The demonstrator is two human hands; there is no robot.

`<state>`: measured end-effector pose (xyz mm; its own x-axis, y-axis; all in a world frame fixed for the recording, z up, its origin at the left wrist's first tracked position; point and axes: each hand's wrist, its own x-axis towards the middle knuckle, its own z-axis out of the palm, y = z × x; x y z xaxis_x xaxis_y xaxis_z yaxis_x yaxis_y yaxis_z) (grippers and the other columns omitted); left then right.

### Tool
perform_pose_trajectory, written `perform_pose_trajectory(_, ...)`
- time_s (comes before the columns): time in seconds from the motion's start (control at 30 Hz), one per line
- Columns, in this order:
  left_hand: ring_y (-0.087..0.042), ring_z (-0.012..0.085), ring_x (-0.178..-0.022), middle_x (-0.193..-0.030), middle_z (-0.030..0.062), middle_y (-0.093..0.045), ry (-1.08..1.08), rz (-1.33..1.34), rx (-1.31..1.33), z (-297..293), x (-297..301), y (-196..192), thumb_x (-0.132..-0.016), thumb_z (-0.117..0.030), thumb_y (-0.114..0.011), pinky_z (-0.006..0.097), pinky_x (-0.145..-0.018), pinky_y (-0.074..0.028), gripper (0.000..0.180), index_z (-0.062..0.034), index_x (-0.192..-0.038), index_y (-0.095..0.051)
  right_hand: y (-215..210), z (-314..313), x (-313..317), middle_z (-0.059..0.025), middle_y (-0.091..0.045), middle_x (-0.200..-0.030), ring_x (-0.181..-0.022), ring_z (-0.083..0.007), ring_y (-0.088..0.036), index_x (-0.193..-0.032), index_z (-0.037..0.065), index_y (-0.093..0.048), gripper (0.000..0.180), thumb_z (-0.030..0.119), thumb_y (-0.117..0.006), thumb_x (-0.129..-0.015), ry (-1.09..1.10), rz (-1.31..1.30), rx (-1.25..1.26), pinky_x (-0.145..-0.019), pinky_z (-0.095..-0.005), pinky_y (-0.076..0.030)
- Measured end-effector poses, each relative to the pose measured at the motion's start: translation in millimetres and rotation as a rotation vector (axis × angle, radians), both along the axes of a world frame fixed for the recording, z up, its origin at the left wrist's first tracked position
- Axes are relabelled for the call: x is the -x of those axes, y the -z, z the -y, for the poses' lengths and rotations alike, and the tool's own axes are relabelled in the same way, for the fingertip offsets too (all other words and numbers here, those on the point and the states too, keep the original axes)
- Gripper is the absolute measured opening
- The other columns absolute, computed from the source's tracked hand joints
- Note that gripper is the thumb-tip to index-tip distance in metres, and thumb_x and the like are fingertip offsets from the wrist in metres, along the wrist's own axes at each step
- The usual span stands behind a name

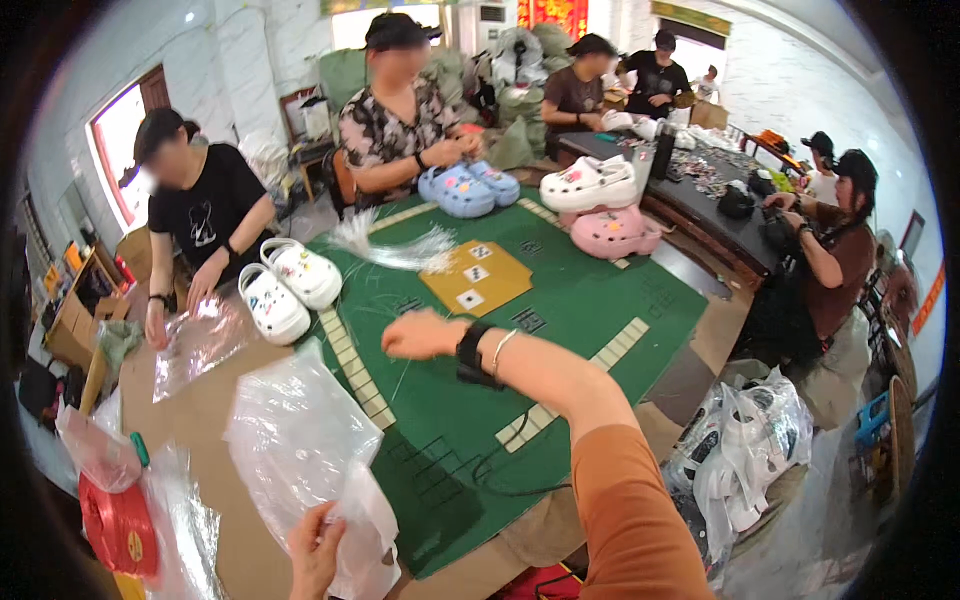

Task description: Placing pairs of foam clogs into plastic bags and passing them down an assembly line.

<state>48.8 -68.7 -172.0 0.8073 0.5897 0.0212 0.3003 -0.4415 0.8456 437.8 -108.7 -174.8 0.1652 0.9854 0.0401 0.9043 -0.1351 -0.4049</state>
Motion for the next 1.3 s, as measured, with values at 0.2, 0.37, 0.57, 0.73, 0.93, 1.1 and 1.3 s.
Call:
perform_pose_trajectory(0.2,-0.057,0.0189,-0.066,-0.075,0.0119,-0.059,0.024,0.036,0.056,31.1,-27.7,12.9,-0.082,-0.014,-0.06,0.029,-0.059,-0.045,0.028,-0.0016,-0.106,-0.051,-70.2,63.5,89.5,-0.0143,-0.06,-0.102,-0.094,-0.0323,-0.057,-0.117,0.011,-0.05,0.036,0.031,-0.041,-0.089,0.097,-0.301,-0.188,-0.079,-0.0428,-0.044)
perform_pose_trajectory(0.37,-0.054,0.0212,-0.065,-0.073,0.012,-0.057,0.05,0.117,0.079,51.7,-40.0,0.2,-0.083,-0.012,-0.058,0.031,-0.06,-0.043,0.02,-0.0002,-0.098,-0.054,-70.2,118.9,159.2,-0.0105,-0.048,-0.122,-0.11,-0.0277,-0.048,-0.11,0.015,-0.055,0.028,0.024,-0.056,-0.083,-0.445,-0.033,-0.354,-0.088,-0.041,-0.038)
perform_pose_trajectory(0.57,-0.056,0.031,-0.073,-0.078,0.0138,-0.058,0.213,0.203,-0.648,65.9,-39.1,-1.0,-0.077,-0.006,-0.051,0.04,-0.063,-0.044,0.018,-0.0012,-0.092,-0.059,-39.9,164.6,188.9,-0.0058,-0.045,-0.124,-0.113,-0.0214,-0.044,-0.093,0.016,-0.059,0.026,0.014,-0.063,-0.068,-0.348,0.365,-0.319,-0.089,-0.0452,-0.035)
perform_pose_trajectory(0.73,-0.056,0.0307,-0.07,-0.083,0.0124,-0.057,0.242,0.043,-0.661,74.1,-28.2,1.7,-0.074,-0.005,-0.05,0.04,-0.063,-0.043,0.021,-0.003,-0.093,-0.059,-22.6,190.8,197.9,-0.0053,-0.047,-0.123,-0.113,-0.022,-0.044,-0.09,0.015,-0.063,0.02,0.013,-0.059,-0.071,-0.175,0.454,-0.243,-0.086,-0.0466,-0.036)
perform_pose_trajectory(0.93,-0.057,0.0254,-0.071,-0.098,0.0108,-0.055,0.496,-0.048,-1.014,80.1,-10.9,-9.2,-0.071,-0.008,-0.054,0.037,-0.067,-0.042,0.033,-0.014,-0.103,-0.058,-3.0,201.4,208.5,-0.0041,-0.052,-0.112,-0.078,-0.0191,-0.056,-0.098,0.015,-0.061,0.029,0.012,-0.057,-0.07,0.041,0.39,-0.253,-0.063,-0.0337,-0.042)
perform_pose_trajectory(1.1,-0.048,0.0287,-0.097,-0.121,0.0148,-0.047,0.285,-0.153,-1.268,66.0,22.4,-3.5,-0.073,-0.01,-0.054,0.046,-0.081,-0.036,0.038,-0.0212,-0.108,-0.059,3.6,202.2,197.3,-0.0051,-0.051,-0.114,-0.074,-0.019,-0.056,-0.103,0.012,-0.058,0.038,0.004,-0.057,-0.066,-0.012,0.294,-0.437,-0.056,-0.0288,-0.043)
perform_pose_trajectory(1.3,-0.048,0.0304,-0.099,-0.122,0.0147,-0.047,0.267,-0.261,-1.021,55.1,73.7,15.9,-0.071,-0.004,-0.053,0.045,-0.083,-0.037,0.044,-0.021,-0.111,-0.059,-10.5,218.7,214.9,-0.0081,-0.041,-0.13,-0.078,-0.0253,-0.057,-0.109,0.016,-0.057,0.043,0.002,-0.056,-0.069,-0.036,0.288,-0.076,-0.061,-0.0365,-0.049)
